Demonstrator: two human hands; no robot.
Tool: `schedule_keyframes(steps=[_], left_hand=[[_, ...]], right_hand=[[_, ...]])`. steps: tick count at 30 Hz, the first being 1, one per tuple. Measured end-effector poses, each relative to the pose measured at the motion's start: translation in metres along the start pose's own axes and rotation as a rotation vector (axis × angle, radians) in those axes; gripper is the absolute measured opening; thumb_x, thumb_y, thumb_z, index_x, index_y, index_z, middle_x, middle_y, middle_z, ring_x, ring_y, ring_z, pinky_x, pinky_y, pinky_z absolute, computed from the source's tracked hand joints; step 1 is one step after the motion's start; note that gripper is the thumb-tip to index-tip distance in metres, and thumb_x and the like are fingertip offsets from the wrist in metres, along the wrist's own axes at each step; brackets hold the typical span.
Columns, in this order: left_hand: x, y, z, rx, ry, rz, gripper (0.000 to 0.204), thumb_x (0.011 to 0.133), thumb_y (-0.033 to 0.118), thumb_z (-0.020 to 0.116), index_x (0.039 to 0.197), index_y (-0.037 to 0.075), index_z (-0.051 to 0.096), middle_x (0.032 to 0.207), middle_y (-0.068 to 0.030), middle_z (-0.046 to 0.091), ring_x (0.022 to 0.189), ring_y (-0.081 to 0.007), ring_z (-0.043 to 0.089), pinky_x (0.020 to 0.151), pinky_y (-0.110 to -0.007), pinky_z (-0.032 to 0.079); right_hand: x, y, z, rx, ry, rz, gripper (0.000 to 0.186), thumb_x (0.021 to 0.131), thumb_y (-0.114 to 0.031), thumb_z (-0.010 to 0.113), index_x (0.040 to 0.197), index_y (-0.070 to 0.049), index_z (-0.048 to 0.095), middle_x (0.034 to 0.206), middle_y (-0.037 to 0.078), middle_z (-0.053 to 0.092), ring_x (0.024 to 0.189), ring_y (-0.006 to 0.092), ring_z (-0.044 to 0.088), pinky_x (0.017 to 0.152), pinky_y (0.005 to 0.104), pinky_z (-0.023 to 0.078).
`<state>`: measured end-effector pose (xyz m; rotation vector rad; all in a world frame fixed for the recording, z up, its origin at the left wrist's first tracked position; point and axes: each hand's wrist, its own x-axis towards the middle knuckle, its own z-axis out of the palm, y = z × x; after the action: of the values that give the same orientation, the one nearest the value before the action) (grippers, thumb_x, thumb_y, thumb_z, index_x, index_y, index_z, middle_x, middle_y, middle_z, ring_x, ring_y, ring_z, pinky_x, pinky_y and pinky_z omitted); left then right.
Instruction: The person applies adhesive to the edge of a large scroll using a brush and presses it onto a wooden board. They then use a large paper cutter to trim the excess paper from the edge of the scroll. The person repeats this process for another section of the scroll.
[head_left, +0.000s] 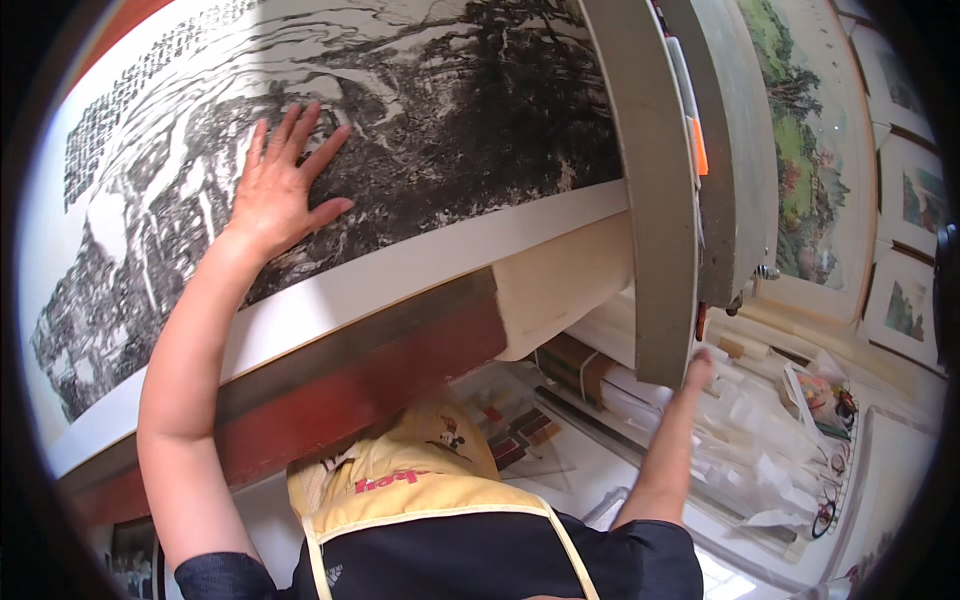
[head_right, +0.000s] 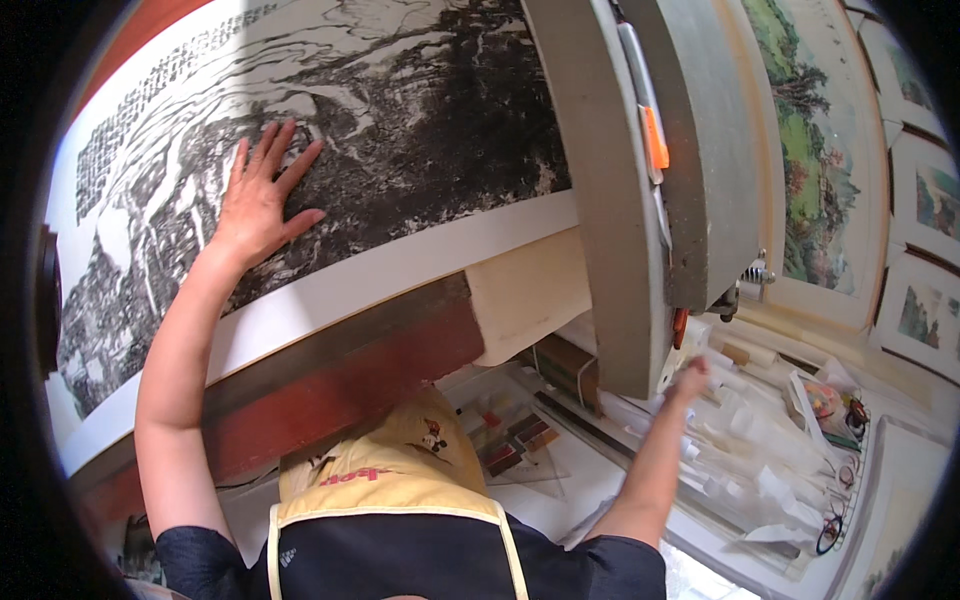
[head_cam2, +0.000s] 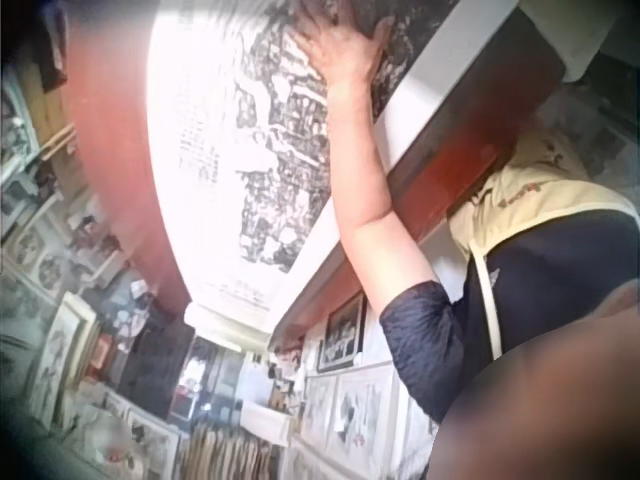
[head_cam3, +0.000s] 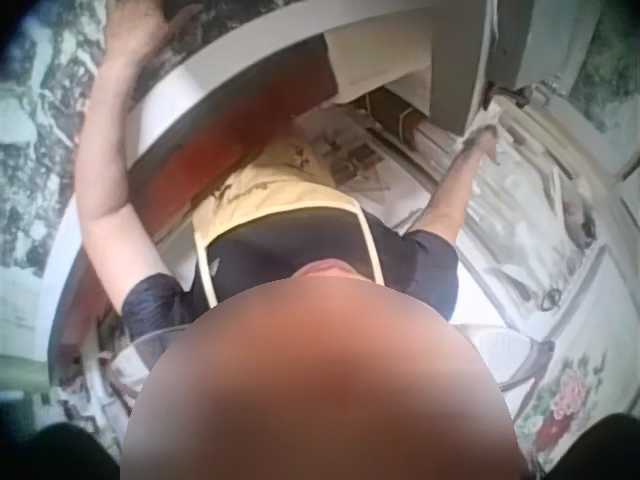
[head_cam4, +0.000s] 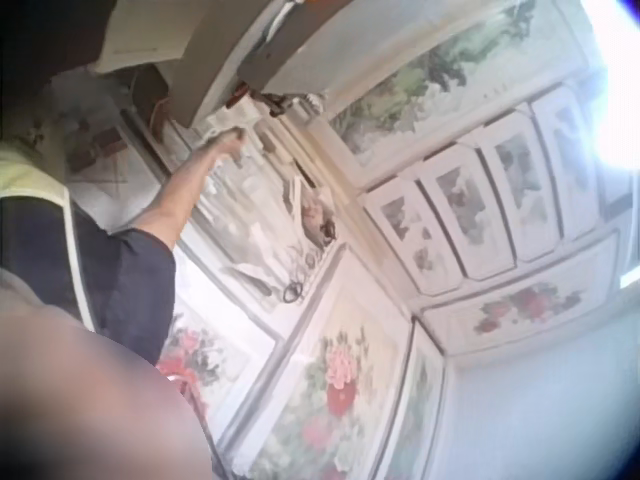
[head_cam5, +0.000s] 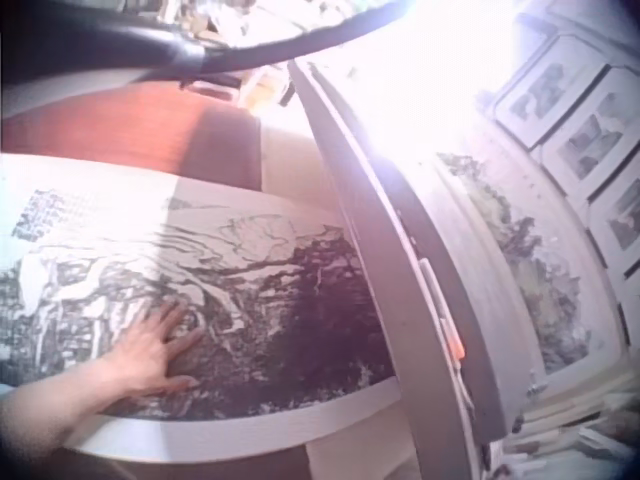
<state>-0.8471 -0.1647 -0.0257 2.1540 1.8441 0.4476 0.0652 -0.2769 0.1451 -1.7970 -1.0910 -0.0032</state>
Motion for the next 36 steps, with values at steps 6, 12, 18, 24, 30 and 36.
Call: schedule_keyframes(steps=[6, 12, 18, 24, 30, 36], left_hand=[[-0.015, 0.003, -0.034, 0.206, -0.036, -0.048, 0.092, 0.085, 0.050, 0.076, 0.163, 0.029, 0.032, 0.171, -0.0126, 0.020, 0.159, -0.0328, 0.015, 0.128, -0.055, 0.012], [-0.010, 0.001, -0.031, 0.168, -0.070, -0.072, 0.097, 0.082, 0.057, 0.075, 0.164, 0.030, 0.030, 0.172, -0.0138, 0.016, 0.160, -0.0334, 0.012, 0.129, -0.056, 0.008], [-0.027, 0.007, -0.047, 0.286, -0.185, -0.137, 0.095, 0.088, 0.068, 0.064, 0.166, 0.031, 0.023, 0.173, -0.0122, 0.012, 0.160, -0.0323, 0.007, 0.129, -0.055, 0.004], [-0.009, 0.000, -0.024, 0.205, -0.064, -0.051, 0.095, 0.089, 0.069, 0.063, 0.165, 0.029, 0.024, 0.173, -0.0129, 0.015, 0.160, -0.0334, 0.009, 0.129, -0.054, 0.005], [-0.022, 0.000, -0.035, 0.180, -0.093, -0.096, 0.095, 0.087, 0.070, 0.063, 0.165, 0.031, 0.026, 0.173, -0.0136, 0.014, 0.160, -0.0330, 0.009, 0.128, -0.057, 0.005], [-0.019, 0.009, -0.029, 0.100, -0.164, -0.185, 0.096, 0.092, 0.074, 0.053, 0.167, 0.032, 0.012, 0.174, -0.0164, 0.000, 0.161, -0.0334, -0.003, 0.126, -0.059, -0.004]], right_hand=[[0.171, -0.095, 0.126, -0.627, -0.041, -0.213, 0.041, 0.096, -0.032, 0.068, 0.120, 0.001, 0.066, 0.114, 0.015, 0.069, 0.104, 0.0272, 0.065, 0.096, 0.0416, 0.050], [0.275, -0.118, 0.277, -0.826, -0.491, -0.359, 0.058, 0.097, -0.038, 0.068, 0.138, 0.002, 0.058, 0.144, 0.023, 0.056, 0.127, 0.0342, 0.059, 0.106, 0.0449, 0.047], [0.140, -0.160, 0.373, 0.187, -0.941, 0.601, 0.049, 0.101, -0.040, 0.060, 0.128, 0.000, 0.063, 0.124, 0.014, 0.064, 0.109, 0.0278, 0.061, 0.089, 0.0418, 0.052], [0.246, -0.146, 0.315, -0.911, -0.539, -0.500, 0.039, 0.095, -0.038, 0.063, 0.117, -0.007, 0.069, 0.112, 0.016, 0.074, 0.094, 0.0348, 0.071, 0.074, 0.0455, 0.054], [0.221, -0.288, 0.283, -1.104, -0.088, -0.430, 0.065, 0.093, -0.063, 0.059, 0.131, -0.010, 0.062, 0.119, 0.020, 0.072, 0.109, 0.0436, 0.067, 0.089, 0.0538, 0.052], [0.143, -0.434, 0.223, -1.100, -0.032, -0.844, 0.083, 0.095, -0.079, 0.043, 0.159, -0.025, 0.041, 0.164, 0.015, 0.037, 0.148, 0.0398, 0.039, 0.111, 0.0613, 0.041]])
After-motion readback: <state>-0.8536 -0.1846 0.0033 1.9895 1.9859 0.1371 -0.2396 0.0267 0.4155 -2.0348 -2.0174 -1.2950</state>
